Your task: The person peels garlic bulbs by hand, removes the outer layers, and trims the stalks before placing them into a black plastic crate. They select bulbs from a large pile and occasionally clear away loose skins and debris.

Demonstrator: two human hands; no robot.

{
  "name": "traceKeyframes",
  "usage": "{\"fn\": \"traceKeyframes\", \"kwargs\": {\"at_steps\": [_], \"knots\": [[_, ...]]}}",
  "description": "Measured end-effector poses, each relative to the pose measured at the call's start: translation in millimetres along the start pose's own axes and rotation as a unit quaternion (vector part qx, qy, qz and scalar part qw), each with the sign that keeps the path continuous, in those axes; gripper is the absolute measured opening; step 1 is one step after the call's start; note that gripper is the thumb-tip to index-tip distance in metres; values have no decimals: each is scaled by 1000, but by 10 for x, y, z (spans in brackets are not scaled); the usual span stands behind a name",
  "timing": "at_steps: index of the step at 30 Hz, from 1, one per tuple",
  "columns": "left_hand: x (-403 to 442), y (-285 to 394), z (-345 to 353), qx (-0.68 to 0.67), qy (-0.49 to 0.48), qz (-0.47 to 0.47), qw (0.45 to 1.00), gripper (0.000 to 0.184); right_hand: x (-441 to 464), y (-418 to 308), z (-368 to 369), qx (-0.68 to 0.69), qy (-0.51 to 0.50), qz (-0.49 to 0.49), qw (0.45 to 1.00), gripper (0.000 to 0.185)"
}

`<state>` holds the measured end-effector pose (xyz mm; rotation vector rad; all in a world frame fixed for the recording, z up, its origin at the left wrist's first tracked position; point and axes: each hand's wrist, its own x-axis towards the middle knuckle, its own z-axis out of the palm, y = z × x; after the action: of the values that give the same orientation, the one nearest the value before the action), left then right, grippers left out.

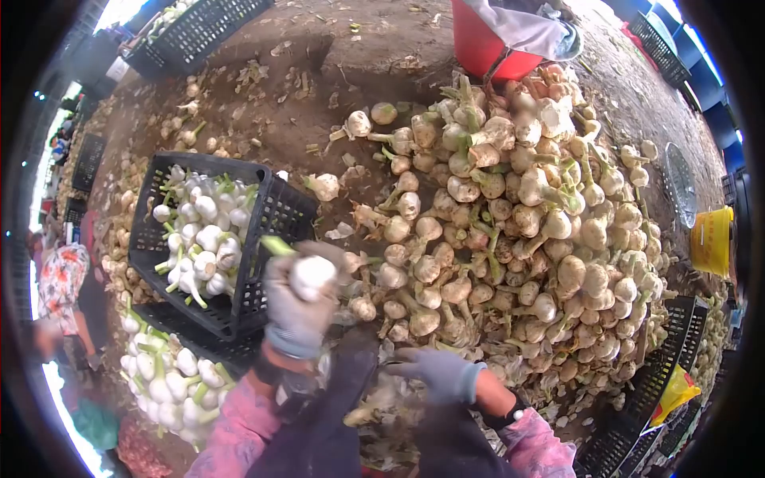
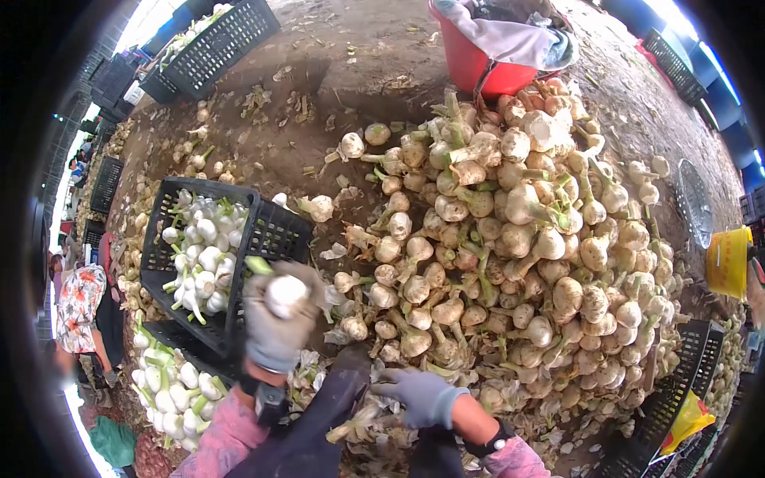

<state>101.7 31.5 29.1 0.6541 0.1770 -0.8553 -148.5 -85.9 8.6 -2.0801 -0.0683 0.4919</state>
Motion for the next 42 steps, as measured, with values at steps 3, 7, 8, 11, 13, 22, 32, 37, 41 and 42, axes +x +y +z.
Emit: {"fn": "traceKeyframes", "kwargs": {"at_steps": [3,7,8,11,13,22,32,37,41,42], "knots": [[164,726,-166,261,173,386,867,29,14,352,-48,60,175,113,976,52],[79,902,98,466,220,529,674,42,450,600,-291,-31,387,264,883,53],[49,749,172,496,202,510,673,45,598,652,-307,-52,360,286,886,59],[-20,164,147,499,99,358,782,51,891,807,-348,-75,285,341,893,73],[103,-210,40,551,-4,333,765,45,933,894,-392,-38,249,363,897,75],[920,-1233,-726,840,-69,6,538,62,495,728,-266,-9,203,272,941,63],[87,-796,-119,665,-353,274,599,58,468,478,-217,553,398,128,721,23],[-165,-825,67,686,-251,159,664,76,390,238,-250,532,438,70,721,30],[-176,-813,-44,653,-253,105,706,77,396,173,-251,476,455,48,751,27],[-180,-789,-30,659,-259,106,698,78,390,174,-242,483,445,46,753,25]]}}
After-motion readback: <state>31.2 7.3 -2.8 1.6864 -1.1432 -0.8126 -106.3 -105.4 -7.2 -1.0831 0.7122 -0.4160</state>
